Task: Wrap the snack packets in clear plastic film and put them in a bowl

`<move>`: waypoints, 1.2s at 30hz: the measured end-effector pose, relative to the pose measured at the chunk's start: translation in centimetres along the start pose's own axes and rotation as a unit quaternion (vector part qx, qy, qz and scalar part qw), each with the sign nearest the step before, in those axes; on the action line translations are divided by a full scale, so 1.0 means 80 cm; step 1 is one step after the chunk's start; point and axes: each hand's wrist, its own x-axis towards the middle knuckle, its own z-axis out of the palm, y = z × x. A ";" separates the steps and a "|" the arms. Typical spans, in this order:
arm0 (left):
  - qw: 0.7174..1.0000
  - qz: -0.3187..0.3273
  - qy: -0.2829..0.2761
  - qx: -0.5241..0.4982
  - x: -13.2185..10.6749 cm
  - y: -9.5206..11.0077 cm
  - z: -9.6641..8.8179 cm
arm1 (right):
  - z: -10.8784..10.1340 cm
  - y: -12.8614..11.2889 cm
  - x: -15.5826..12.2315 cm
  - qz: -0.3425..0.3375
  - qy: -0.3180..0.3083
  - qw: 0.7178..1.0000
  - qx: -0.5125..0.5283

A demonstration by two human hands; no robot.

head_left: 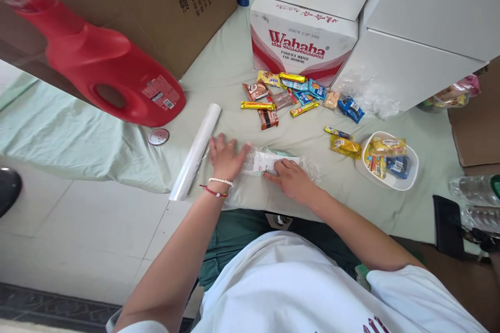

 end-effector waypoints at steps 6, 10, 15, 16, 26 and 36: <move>0.982 -0.084 0.005 -0.172 -0.037 0.052 -0.026 | 0.009 0.007 -0.005 0.004 0.010 0.999 0.053; 0.982 -0.024 0.043 -0.180 -0.065 0.106 -0.018 | 0.011 0.005 -0.005 0.006 0.018 0.996 0.082; 0.988 0.133 -0.012 -0.080 -0.093 0.141 0.020 | 0.014 0.010 -0.017 0.011 0.061 0.983 0.173; 0.987 0.150 -0.018 -0.059 -0.098 0.141 0.025 | 0.015 0.014 -0.023 0.030 0.092 0.974 0.204; 0.974 0.188 -0.036 0.118 -0.120 0.143 0.036 | 0.029 0.037 -0.094 0.365 0.208 0.893 0.162; 0.973 0.201 -0.038 0.107 -0.118 0.145 0.037 | -0.041 -0.004 -0.018 0.325 0.173 0.903 0.222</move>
